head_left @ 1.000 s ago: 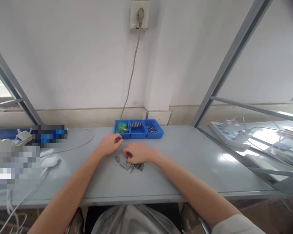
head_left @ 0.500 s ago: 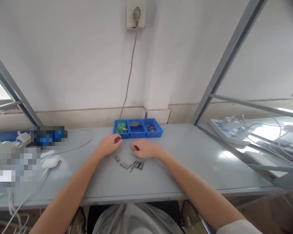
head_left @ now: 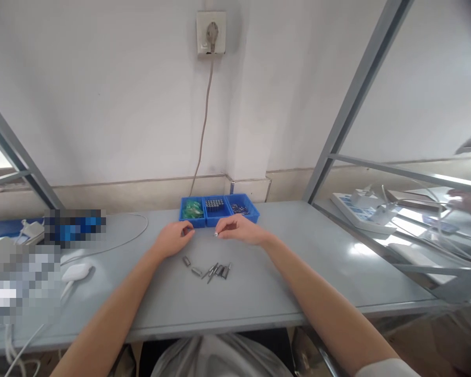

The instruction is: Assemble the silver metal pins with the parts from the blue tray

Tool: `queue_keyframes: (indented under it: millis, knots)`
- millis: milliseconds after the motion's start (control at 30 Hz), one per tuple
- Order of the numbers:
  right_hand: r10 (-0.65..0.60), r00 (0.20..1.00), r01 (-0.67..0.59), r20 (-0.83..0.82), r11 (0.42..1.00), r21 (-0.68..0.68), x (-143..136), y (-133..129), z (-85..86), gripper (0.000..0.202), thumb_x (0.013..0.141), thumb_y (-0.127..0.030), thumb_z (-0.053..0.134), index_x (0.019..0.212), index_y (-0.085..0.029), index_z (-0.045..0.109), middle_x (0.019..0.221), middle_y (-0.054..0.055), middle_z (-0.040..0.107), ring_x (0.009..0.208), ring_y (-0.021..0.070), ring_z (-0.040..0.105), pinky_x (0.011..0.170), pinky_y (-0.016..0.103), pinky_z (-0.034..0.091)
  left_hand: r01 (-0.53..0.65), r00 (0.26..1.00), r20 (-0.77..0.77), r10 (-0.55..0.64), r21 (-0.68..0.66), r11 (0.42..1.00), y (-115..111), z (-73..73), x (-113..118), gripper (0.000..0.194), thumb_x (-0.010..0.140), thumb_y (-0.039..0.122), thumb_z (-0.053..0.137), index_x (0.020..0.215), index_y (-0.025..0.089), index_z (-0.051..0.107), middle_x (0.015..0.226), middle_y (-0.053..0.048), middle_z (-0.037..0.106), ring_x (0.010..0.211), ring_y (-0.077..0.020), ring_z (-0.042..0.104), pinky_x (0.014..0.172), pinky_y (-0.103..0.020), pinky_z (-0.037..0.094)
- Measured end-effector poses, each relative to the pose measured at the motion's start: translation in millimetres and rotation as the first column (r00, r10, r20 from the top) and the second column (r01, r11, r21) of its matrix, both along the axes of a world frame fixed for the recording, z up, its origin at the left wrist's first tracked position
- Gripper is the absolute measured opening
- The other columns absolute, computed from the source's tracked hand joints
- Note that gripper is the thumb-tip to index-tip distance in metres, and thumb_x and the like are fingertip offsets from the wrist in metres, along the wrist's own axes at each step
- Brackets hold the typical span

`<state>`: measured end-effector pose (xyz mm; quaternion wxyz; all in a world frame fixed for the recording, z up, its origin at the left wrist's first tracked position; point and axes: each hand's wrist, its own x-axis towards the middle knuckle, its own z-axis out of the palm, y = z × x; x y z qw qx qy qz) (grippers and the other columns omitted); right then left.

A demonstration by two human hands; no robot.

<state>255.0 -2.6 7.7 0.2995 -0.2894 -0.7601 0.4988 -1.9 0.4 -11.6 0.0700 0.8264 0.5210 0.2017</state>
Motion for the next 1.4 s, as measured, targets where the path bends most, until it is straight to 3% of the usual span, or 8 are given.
queue_keyframes:
  millis: [233, 400, 733, 833, 1033, 1133, 1267, 1400]
  knots:
    - [0.196, 0.861, -0.283, -0.470, 0.951, -0.122, 18.1, 2.7, 4.6, 0.020, 0.076, -0.035, 0.075, 0.074, -0.018, 0.064, 0.073, 0.000, 0.053, 0.066, 0.0105, 0.050, 0.065, 0.028, 0.042, -0.037, 0.999, 0.028, 0.037, 0.005, 0.999, -1.0, 3.4, -3.6, 0.028, 0.088, 0.042, 0.045, 0.094, 0.024, 0.065, 0.085, 0.000, 0.070, 0.073, -0.0175, 0.061, 0.066, -0.029, 0.043]
    - [0.202, 0.766, -0.330, -0.610, 0.938, -0.104, 23.3, 1.5, 8.2, 0.039, 0.080, -0.047, 0.068, 0.062, -0.018, 0.048, 0.067, -0.002, 0.042, 0.063, 0.0105, 0.045, 0.064, 0.028, 0.041, -0.025, 1.000, 0.018, 0.026, -0.018, 1.000, 1.0, 0.9, -2.3, 0.029, 0.088, 0.042, 0.043, 0.095, 0.024, 0.064, 0.085, -0.001, 0.070, 0.073, -0.0180, 0.062, 0.065, -0.028, 0.043]
    - [-0.124, 0.983, 0.103, -0.138, 0.984, -0.147, 34.9, -8.4, 20.9, 0.061, 0.084, -0.076, 0.028, 0.057, -0.022, 0.021, 0.063, 0.001, 0.031, 0.067, 0.0177, 0.043, 0.070, 0.036, 0.043, -0.044, 0.999, 0.018, 0.044, -0.018, 0.999, -1.0, 3.6, -2.0, 0.033, 0.087, 0.045, 0.043, 0.097, 0.023, 0.064, 0.087, -0.002, 0.070, 0.075, -0.0190, 0.062, 0.067, -0.030, 0.043]
    - [-0.125, 0.986, 0.113, -0.111, 0.988, -0.109, 39.9, -7.8, 23.1, 0.062, 0.084, -0.076, 0.022, 0.056, -0.022, 0.018, 0.059, 0.000, 0.026, 0.065, 0.0182, 0.042, 0.069, 0.036, 0.044, -0.047, 0.999, 0.014, 0.048, -0.029, 0.998, 0.1, 3.2, -1.7, 0.032, 0.087, 0.045, 0.043, 0.096, 0.023, 0.064, 0.086, -0.002, 0.070, 0.074, -0.0189, 0.062, 0.067, -0.029, 0.044]
    - [-0.003, 0.983, -0.016, -0.185, 0.995, -0.101, 53.3, -10.4, 31.6, 0.060, 0.080, -0.070, 0.048, 0.054, -0.022, 0.026, 0.058, -0.003, 0.027, 0.060, 0.0154, 0.041, 0.065, 0.034, 0.041, -0.022, 1.000, 0.004, 0.022, -0.040, 0.999, 0.6, 1.4, -0.3, 0.031, 0.088, 0.045, 0.043, 0.095, 0.024, 0.064, 0.089, -0.002, 0.070, 0.077, -0.0190, 0.062, 0.066, -0.028, 0.043]
    - [-0.107, 0.994, 0.108, 0.013, 0.988, -0.108, 59.9, -8.8, 33.6, 0.055, 0.081, -0.065, 0.052, 0.056, -0.021, 0.032, 0.059, -0.003, 0.032, 0.061, 0.0143, 0.042, 0.067, 0.033, 0.040, -0.020, 1.000, 0.008, 0.020, -0.036, 0.999, 0.3, 1.5, -0.9, 0.031, 0.088, 0.045, 0.043, 0.096, 0.024, 0.064, 0.089, -0.002, 0.070, 0.076, -0.0188, 0.061, 0.067, -0.029, 0.043]
    - [-0.290, 0.904, 0.318, 0.314, 0.947, -0.039, 66.3, -0.9, 29.2, 0.054, 0.081, -0.065, 0.052, 0.057, -0.020, 0.035, 0.057, -0.003, 0.036, 0.056, 0.0117, 0.040, 0.062, 0.030, 0.037, -0.029, 0.999, 0.014, 0.030, -0.043, 0.999, 0.3, 2.4, -1.7, 0.030, 0.088, 0.044, 0.043, 0.097, 0.023, 0.064, 0.088, -0.001, 0.070, 0.075, -0.0184, 0.061, 0.067, -0.029, 0.043]
    - [-0.475, 0.850, 0.488, 0.227, 0.873, 0.000, 65.1, 4.1, 28.4, 0.048, 0.084, -0.063, 0.048, 0.065, -0.020, 0.037, 0.060, -0.003, 0.043, 0.055, 0.0116, 0.045, 0.058, 0.027, 0.038, -0.019, 1.000, 0.005, 0.020, -0.046, 0.999, 0.6, 2.6, -1.3, 0.030, 0.088, 0.044, 0.043, 0.096, 0.024, 0.064, 0.087, -0.001, 0.069, 0.075, -0.0189, 0.061, 0.066, -0.029, 0.043]
